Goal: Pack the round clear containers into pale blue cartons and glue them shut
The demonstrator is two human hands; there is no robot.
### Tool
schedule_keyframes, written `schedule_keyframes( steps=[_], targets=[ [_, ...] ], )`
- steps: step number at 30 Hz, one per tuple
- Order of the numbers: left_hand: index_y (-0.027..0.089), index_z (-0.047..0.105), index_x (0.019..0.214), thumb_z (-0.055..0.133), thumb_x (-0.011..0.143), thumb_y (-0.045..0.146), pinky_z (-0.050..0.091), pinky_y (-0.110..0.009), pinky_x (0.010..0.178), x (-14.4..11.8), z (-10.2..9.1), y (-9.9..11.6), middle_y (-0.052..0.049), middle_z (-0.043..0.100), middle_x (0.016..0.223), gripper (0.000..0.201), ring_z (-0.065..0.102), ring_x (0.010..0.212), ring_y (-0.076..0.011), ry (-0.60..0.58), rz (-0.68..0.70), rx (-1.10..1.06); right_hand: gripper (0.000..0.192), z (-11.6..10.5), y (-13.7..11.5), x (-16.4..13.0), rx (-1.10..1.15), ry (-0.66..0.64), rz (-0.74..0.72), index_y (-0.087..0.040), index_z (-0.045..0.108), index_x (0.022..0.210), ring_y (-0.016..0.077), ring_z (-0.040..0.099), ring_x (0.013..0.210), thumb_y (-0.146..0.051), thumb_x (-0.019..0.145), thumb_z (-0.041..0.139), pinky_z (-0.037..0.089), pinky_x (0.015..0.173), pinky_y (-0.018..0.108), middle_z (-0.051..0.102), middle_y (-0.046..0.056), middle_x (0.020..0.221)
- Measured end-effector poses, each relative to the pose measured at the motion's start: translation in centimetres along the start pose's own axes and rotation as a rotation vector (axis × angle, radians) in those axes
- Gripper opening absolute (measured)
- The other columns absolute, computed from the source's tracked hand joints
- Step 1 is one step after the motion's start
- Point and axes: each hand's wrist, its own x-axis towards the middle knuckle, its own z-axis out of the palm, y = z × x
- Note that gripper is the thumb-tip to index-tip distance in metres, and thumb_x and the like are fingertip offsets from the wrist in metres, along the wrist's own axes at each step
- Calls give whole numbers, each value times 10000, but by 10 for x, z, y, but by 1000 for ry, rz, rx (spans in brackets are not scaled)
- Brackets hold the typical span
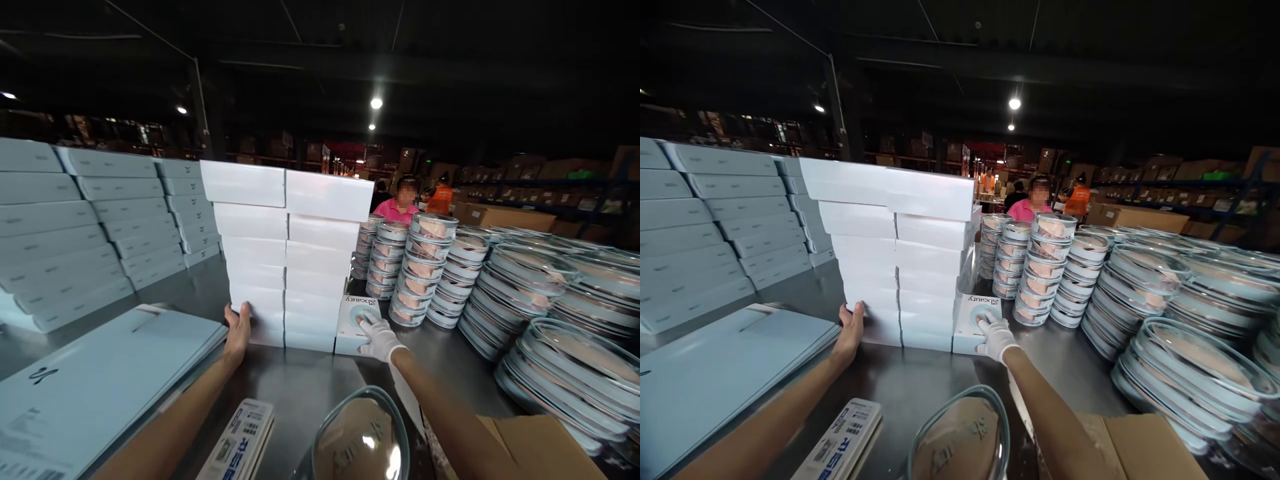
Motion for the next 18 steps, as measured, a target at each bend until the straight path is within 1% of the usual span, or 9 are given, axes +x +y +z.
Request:
schedule_keyframes(
  steps=[3,5,7,10,11,13,15,17,18],
  targets=[
    [204,594,1364,682,996,333,577,-524,969,-1,6,1,-111,619,1406,400,664,1183,-305,133,-30,12,614,1,-6,15,-10,-7,-1,-263,469,1504,368,415,1450,-397,950,697,359,1174,634,336,113,1660],
    [204,590,1370,680,997,334,572,-532,978,-2,9,3,-113,613,1415,405,659,1192,-309,180,-48,20,652,1,-12,21,-16,-16,-2,-271,445,1524,377,399,1460,-407,942,705,350,1177,641,310,113,1674],
    [202,589,1370,679,997,333,572,-534,977,-2,12,5,-113,615,1413,405,661,1188,-309,202,-60,20,669,1,-19,24,-19,-23,-4,-274,429,1536,381,384,1470,-417,943,701,330,1186,647,301,113,1680],
    [197,594,1363,683,995,328,574,-530,973,-10,20,11,-115,618,1405,400,664,1179,-306,190,-49,9,659,1,-32,29,-23,-19,-17,-269,428,1538,378,369,1484,-422,952,688,301,1201,650,316,114,1675],
    [194,594,1362,684,994,327,572,-534,975,-17,23,14,-117,616,1408,401,661,1183,-307,173,-34,4,656,2,-36,31,-23,-14,-22,-266,429,1537,378,359,1491,-422,954,685,290,1206,652,314,113,1676],
    [195,595,1367,688,992,330,560,-544,994,-40,28,23,-121,605,1426,409,648,1209,-315,108,21,-8,654,2,-45,36,-20,-8,-22,-260,439,1530,383,341,1500,-416,948,695,276,1211,657,297,113,1685],
    [218,596,1375,691,990,336,532,-557,1037,-71,26,37,-116,586,1463,414,617,1269,-330,-5,106,-21,662,2,-54,40,-8,-4,-25,-256,445,1526,387,324,1510,-405,938,710,260,1218,661,270,112,1697],
    [215,611,1374,677,997,340,483,-589,1096,-100,12,55,-122,570,1512,403,585,1332,-335,-161,238,-26,679,-1,-62,40,21,4,-29,-256,437,1532,387,326,1511,-396,931,720,263,1219,660,260,114,1703],
    [214,654,1335,706,970,331,468,-566,1122,-111,-2,65,-117,584,1518,387,559,1375,-334,-246,317,-22,695,-4,-65,38,42,12,-27,-257,426,1540,385,342,1503,-394,928,725,281,1213,655,257,117,1704]
  ],
)
